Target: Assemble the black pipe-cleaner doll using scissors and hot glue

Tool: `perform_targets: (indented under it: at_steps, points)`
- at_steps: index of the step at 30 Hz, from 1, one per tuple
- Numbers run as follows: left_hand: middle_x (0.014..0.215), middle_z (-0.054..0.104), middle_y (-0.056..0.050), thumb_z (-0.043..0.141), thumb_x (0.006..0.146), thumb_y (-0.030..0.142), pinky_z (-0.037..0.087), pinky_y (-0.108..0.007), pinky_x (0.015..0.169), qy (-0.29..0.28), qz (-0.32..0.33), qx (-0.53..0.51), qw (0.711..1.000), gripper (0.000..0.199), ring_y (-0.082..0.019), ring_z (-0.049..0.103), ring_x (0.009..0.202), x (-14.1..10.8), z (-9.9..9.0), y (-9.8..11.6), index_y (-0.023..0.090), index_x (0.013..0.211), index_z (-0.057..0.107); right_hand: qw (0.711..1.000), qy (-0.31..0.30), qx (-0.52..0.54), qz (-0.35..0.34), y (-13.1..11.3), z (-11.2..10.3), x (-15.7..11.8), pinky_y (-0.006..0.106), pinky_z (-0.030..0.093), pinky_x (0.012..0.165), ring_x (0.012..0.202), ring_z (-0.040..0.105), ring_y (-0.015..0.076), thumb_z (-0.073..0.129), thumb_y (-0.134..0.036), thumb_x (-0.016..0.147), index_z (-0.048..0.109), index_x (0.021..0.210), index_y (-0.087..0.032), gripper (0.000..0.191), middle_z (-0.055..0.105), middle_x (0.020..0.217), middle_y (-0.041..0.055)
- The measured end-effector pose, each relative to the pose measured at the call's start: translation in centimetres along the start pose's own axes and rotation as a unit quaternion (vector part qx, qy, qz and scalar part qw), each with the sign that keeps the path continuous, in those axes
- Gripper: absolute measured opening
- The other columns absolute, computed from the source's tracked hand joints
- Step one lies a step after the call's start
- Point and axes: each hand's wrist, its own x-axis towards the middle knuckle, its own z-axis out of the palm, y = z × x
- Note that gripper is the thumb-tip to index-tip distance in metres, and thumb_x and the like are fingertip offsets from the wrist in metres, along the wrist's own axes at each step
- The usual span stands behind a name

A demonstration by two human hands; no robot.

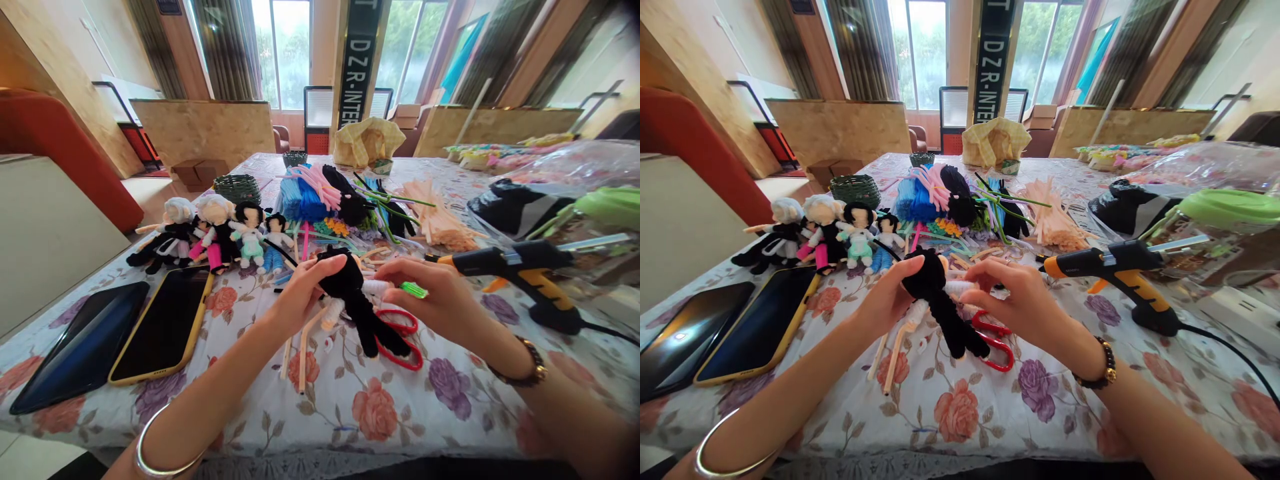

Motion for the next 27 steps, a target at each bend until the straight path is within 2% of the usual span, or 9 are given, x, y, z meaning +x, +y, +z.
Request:
perform_targets:
  at_steps: [4, 7, 10, 13, 17, 22, 27]
  points:
    - [0.070, 0.067, 0.001, 0.071, 0.064, 0.045, 0.046, -0.020, 0.063, 0.017, 0.009, -0.007, 1.000, 0.031, -0.011, 0.059, 0.065, 0.1, 0.0, -0.1, 0.016, 0.075, 0.071, 0.985, -0.091, 0.112, 0.088, -0.1, 0.1, 0.0, 0.022, 0.036, 0.051, 0.056, 0.045, 0.0095, 0.043, -0.042, 0.091, 0.056, 0.071, -0.017, 0.034, 0.052, 0.063, -0.0006]
    - [0.073, 0.069, 0.000, 0.073, 0.062, 0.049, 0.045, -0.021, 0.066, 0.021, 0.012, 0.003, 1.000, 0.036, -0.013, 0.061, 0.069, 0.1, 0.2, 0.0, 0.016, 0.075, 0.071, 0.971, -0.102, 0.178, 0.126, -0.2, 0.4, -0.2, 0.023, 0.029, 0.048, 0.053, 0.037, 0.0088, 0.043, -0.045, 0.090, 0.049, 0.064, -0.017, 0.039, 0.043, 0.059, -0.0020]
    - [0.082, 0.070, -0.002, 0.070, 0.063, 0.055, 0.045, -0.022, 0.071, 0.015, 0.011, 0.017, 1.000, 0.043, -0.015, 0.062, 0.078, 0.0, 0.4, 0.2, 0.017, 0.083, 0.072, 0.964, -0.063, 0.212, 0.148, -0.3, 0.7, -0.4, 0.025, 0.025, 0.049, 0.053, 0.034, 0.0093, 0.046, -0.045, 0.089, 0.044, 0.058, -0.018, 0.041, 0.039, 0.057, -0.0024]
    - [0.091, 0.070, -0.003, 0.065, 0.065, 0.061, 0.045, -0.023, 0.072, 0.005, 0.025, 0.025, 0.999, 0.050, -0.016, 0.061, 0.085, 0.1, 0.3, 0.1, 0.019, 0.091, 0.072, 0.959, -0.023, 0.230, 0.165, -0.2, 1.0, -0.5, 0.026, 0.026, 0.052, 0.055, 0.036, 0.0103, 0.048, -0.045, 0.088, 0.046, 0.057, -0.018, 0.041, 0.041, 0.057, -0.0018]
    - [0.089, 0.067, -0.005, 0.061, 0.067, 0.063, 0.044, -0.022, 0.065, -0.022, 0.042, 0.044, 0.998, 0.053, -0.013, 0.060, 0.077, 0.4, -0.1, -0.2, 0.018, 0.092, 0.070, 0.943, 0.035, 0.277, 0.183, -0.3, 1.0, -0.4, 0.026, 0.028, 0.055, 0.057, 0.037, 0.0103, 0.052, -0.042, 0.086, 0.048, 0.056, -0.018, 0.038, 0.043, 0.058, -0.0019]
    - [0.069, 0.062, 0.000, 0.072, 0.065, 0.049, 0.040, -0.019, 0.060, -0.019, 0.045, 0.053, 0.997, 0.034, -0.007, 0.052, 0.062, 0.3, 0.0, -0.1, 0.017, 0.076, 0.070, 0.908, 0.094, 0.337, 0.229, -0.6, 1.0, -0.1, 0.024, 0.032, 0.054, 0.056, 0.041, 0.0100, 0.057, -0.040, 0.082, 0.054, 0.059, -0.018, 0.032, 0.046, 0.059, -0.0020]
    - [0.087, 0.069, -0.001, 0.077, 0.064, 0.031, 0.041, -0.020, 0.072, -0.019, 0.052, 0.041, 0.998, 0.030, -0.009, 0.057, 0.074, 0.2, 0.3, 0.0, 0.021, 0.092, 0.073, 0.908, 0.135, 0.329, 0.221, 0.0, 1.5, -0.3, 0.024, 0.037, 0.059, 0.063, 0.047, 0.0114, 0.056, -0.042, 0.084, 0.058, 0.064, -0.019, 0.031, 0.053, 0.065, -0.0003]
